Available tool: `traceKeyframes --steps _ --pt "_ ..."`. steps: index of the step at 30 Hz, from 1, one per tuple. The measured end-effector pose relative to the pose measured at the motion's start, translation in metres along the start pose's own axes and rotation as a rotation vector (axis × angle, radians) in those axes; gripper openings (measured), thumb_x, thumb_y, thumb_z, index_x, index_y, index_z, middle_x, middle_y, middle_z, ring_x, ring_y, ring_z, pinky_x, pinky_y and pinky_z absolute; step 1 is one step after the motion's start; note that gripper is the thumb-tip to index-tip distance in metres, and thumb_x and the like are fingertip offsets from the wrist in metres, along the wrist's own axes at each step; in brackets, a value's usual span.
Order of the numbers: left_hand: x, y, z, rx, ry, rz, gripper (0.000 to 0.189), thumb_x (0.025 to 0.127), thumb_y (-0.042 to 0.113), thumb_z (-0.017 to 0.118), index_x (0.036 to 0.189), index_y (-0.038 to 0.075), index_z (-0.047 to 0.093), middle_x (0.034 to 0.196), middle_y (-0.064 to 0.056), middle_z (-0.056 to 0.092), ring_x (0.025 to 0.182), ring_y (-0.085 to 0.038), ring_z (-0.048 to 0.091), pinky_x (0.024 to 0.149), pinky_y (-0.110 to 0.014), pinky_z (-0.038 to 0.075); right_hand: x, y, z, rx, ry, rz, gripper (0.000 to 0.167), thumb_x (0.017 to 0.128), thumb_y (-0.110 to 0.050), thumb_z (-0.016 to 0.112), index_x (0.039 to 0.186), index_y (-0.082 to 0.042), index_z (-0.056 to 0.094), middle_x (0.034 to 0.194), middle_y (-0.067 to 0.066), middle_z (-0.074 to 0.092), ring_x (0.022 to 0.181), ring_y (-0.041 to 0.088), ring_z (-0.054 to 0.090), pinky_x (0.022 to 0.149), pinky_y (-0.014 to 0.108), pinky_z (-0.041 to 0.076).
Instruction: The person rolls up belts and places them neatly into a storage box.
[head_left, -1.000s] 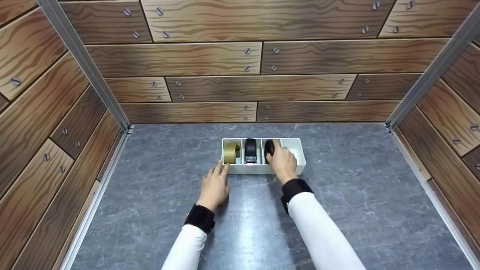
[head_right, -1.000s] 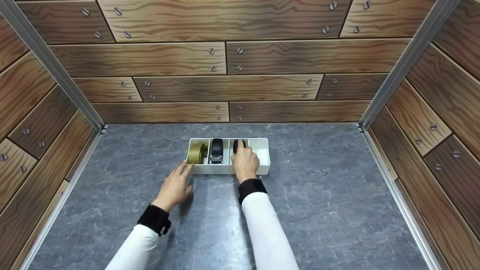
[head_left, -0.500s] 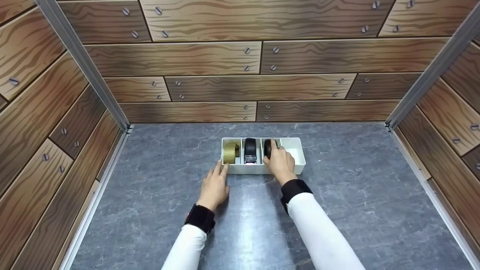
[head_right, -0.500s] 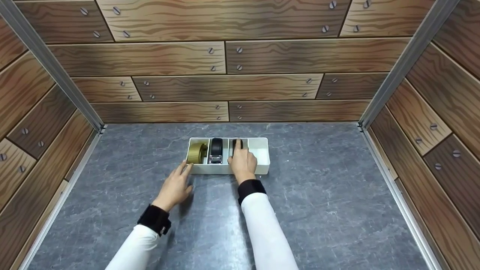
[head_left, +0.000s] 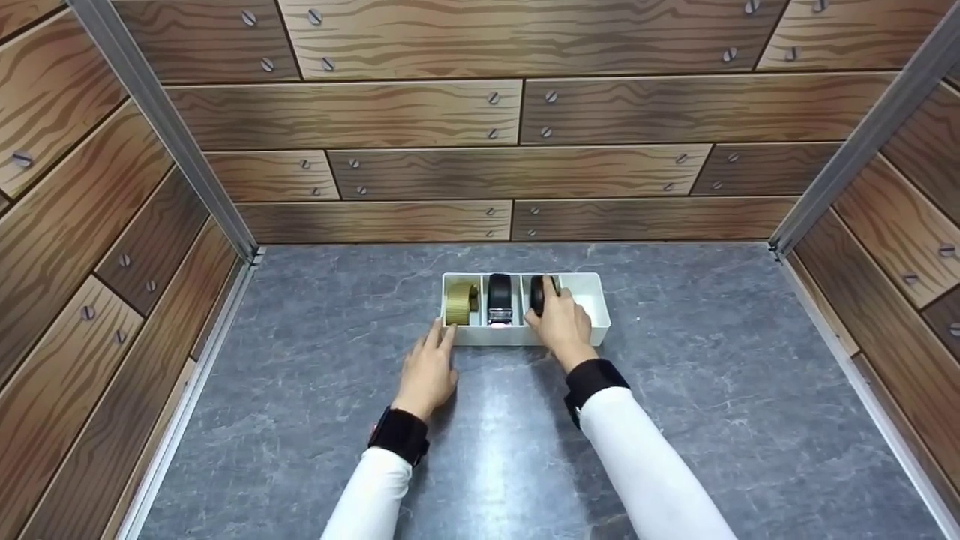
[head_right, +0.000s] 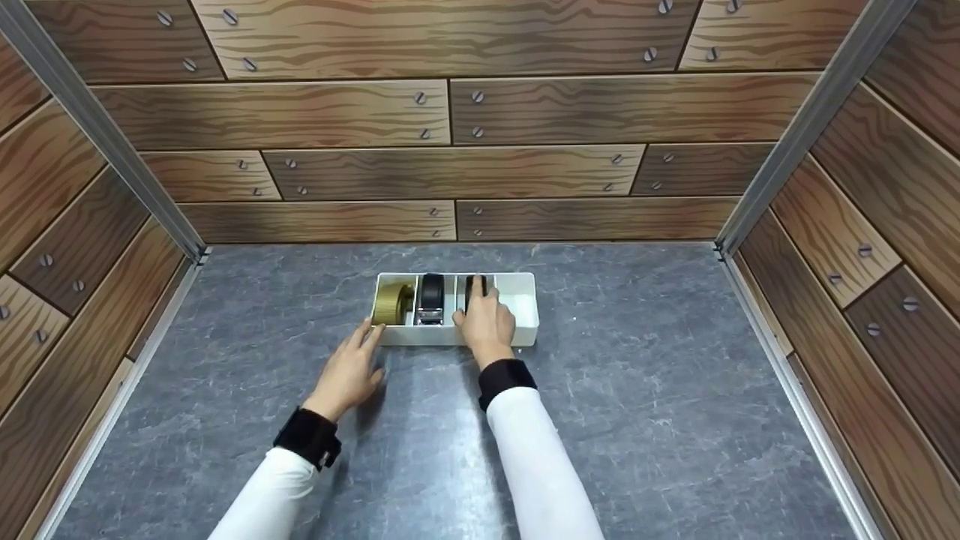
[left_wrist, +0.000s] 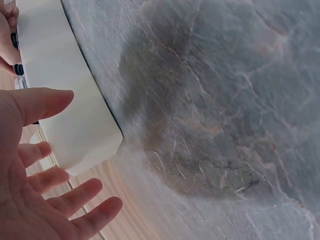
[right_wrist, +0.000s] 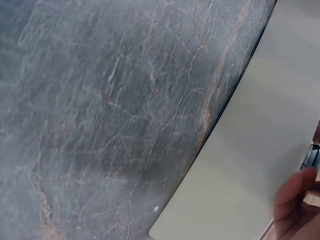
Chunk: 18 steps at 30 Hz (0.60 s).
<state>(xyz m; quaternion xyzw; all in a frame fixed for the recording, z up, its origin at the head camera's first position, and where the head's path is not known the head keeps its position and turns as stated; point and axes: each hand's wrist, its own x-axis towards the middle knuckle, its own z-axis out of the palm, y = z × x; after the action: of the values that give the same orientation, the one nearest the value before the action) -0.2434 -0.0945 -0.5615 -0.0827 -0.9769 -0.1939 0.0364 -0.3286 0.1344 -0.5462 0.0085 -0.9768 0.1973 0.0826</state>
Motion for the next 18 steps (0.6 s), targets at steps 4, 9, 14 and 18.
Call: traceKeyframes --steps 4,9,14,18 --pt "0.0 -0.001 -0.001 -0.003 0.002 0.003 0.077 0.082 0.012 0.074 0.15 0.009 0.039 0.156 -0.017 0.029 0.128 -0.044 0.043 0.1 -0.059 0.039 -0.003 0.001 -0.003 0.04 0.022 -0.007 0.07 0.086 -0.035 0.066 0.148 -0.014 0.042 0.119 0.022 0.052 0.078 0.045 0.063 0.067 0.052 0.051" --pt "0.0 -0.003 -0.002 -0.003 0.006 0.012 0.078 0.081 0.013 0.074 0.15 0.009 0.039 0.156 -0.018 0.03 0.127 -0.044 0.044 0.099 -0.059 0.039 -0.013 0.004 -0.01 0.135 0.045 -0.037 0.068 0.089 -0.033 0.066 0.149 -0.016 0.039 0.129 0.018 0.046 0.078 0.044 0.063 0.067 0.051 0.051" --pt "-0.001 -0.007 -0.002 -0.006 0.016 0.031 0.076 0.081 0.013 0.074 0.149 0.008 0.039 0.154 -0.019 0.032 0.126 -0.044 0.046 0.098 -0.057 0.04 -0.028 0.009 -0.018 0.201 0.103 -0.101 0.063 0.09 -0.033 0.067 0.146 -0.019 0.043 0.13 0.012 0.047 0.069 0.038 0.061 0.062 0.048 0.05" --pt "-0.004 -0.012 -0.002 -0.016 0.026 0.042 0.074 0.084 0.014 0.071 0.15 0.008 0.038 0.155 -0.018 0.031 0.127 -0.044 0.045 0.1 -0.057 0.039 -0.045 0.018 -0.027 0.187 0.113 -0.203 0.058 0.092 -0.037 0.066 0.144 -0.019 0.048 0.129 0.01 0.052 0.08 0.03 0.064 0.065 0.046 0.052"
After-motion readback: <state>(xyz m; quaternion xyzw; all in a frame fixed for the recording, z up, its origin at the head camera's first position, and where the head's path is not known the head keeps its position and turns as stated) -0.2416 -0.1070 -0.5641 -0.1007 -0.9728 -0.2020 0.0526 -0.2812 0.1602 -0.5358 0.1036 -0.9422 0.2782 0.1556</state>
